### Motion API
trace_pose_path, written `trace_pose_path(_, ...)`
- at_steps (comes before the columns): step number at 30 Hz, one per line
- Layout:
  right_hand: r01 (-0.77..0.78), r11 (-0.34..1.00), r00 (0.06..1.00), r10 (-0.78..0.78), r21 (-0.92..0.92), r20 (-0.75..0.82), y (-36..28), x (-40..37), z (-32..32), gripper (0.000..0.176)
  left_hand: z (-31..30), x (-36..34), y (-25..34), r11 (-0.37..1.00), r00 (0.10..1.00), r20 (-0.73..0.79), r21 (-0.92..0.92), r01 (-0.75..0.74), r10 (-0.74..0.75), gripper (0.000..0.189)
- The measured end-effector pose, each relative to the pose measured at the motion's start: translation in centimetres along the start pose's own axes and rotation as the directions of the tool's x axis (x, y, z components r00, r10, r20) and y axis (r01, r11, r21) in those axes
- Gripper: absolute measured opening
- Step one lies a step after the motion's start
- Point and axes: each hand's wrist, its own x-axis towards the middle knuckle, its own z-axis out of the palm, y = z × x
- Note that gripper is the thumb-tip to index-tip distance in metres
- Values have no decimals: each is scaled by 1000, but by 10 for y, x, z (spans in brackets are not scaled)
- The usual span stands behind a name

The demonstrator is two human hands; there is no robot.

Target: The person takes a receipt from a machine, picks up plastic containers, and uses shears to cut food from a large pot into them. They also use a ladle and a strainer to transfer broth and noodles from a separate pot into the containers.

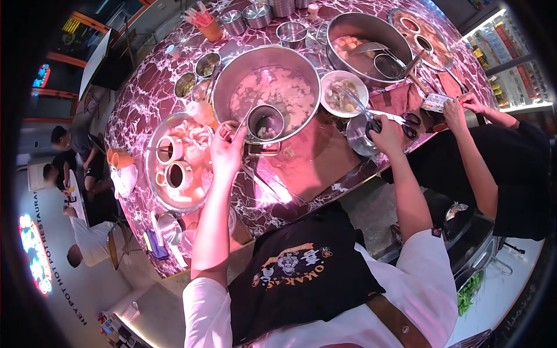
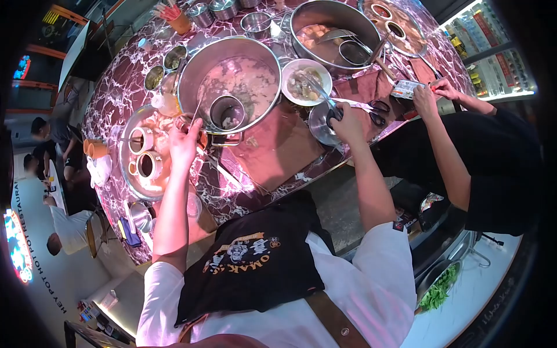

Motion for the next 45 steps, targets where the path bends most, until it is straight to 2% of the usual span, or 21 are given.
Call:
trace_pose_path(3, -117, 989, 989, 124, -91, 76, -23, 5, -12, 58, -1, 0, -4, 1000, 1000, 25, -12, 15, -15, 14)
trace_pose_path(7, -138, 989, 987, 142, -59, 76, -33, 7, -9, 57, 1, 0, -10, 997, 998, -9, 43, -59, 60, 14)
trace_pose_path(10, -105, 994, 994, 105, 38, 7, 0, 13, 7, 54, -1, -4, -5, 998, 999, -6, -31, -54, 54, 13)
trace_pose_path(11, -159, 983, 987, 156, 89, 41, 4, 15, 9, 53, -4, -6, 0, 999, 998, 30, -7, 49, -49, 13)
trace_pose_path(13, -261, 947, 964, 244, 189, 107, -13, 21, 4, 51, -4, -8, 1, 998, 998, 33, -14, 55, -54, 14)
trace_pose_path(14, -233, 951, 971, 216, 205, 101, -14, 25, 8, 50, -3, -7, 2, 998, 998, 34, -16, 54, -54, 14)
trace_pose_path(15, -207, 953, 977, 190, 221, 95, -12, 30, 18, 50, -2, -5, -4, 998, 999, 2, 51, -36, 36, 14)
trace_pose_path(17, -213, 944, 975, 189, 250, 116, 3, 41, 42, 50, -1, -5, -2, 997, 999, -3, 63, -37, 37, 14)
trace_pose_path(20, -149, 978, 989, 145, 146, 41, -4, 33, 46, 53, -2, -7, 7, 998, 1000, 12, 56, -3, 3, 14)
trace_pose_path(23, -151, 970, 988, 152, 190, 9, -18, 26, 53, 56, -5, -8, 6, 999, 1000, 26, 30, 13, -14, 14)
trace_pose_path(25, -167, 976, 986, 167, 140, 13, -26, 22, 53, 56, -2, -6, 2, 1000, 1000, 8, 10, -4, 4, 15)
trace_pose_path(27, -154, 985, 988, 156, 74, -21, -36, 14, 50, 51, -3, -5, 3, 999, 999, 7, 35, 35, -35, 15)
trace_pose_path(30, -140, 990, 990, 140, -3, -11, -49, 13, 41, 54, -5, -4, -2, 997, 998, 18, 49, 61, -62, 16)
trace_pose_path(34, -71, 997, 997, 72, 39, -32, -29, 19, 51, 49, -4, 2, -14, 999, 999, 7, 37, 39, -39, 17)
trace_pose_path(37, -27, 994, 997, 34, 105, -64, -24, 18, 55, 47, 3, 1, -8, 999, 999, -25, -33, -32, 31, 7)
trace_pose_path(40, -9, 982, 996, 25, 187, -82, -25, 15, 54, 47, 3, 1, -4, 999, 999, -39, 31, -14, 16, 6)
trace_pose_path(42, -1, 965, 998, 19, 263, -66, -22, 11, 51, 49, -1, 3, -4, 999, 1000, 7, 25, 20, -20, 10)
trace_pose_path(45, 149, 939, 983, -106, 311, -152, -19, -2, 46, 48, 0, 3, -3, 1000, 1000, 19, 2, 15, -15, 13)
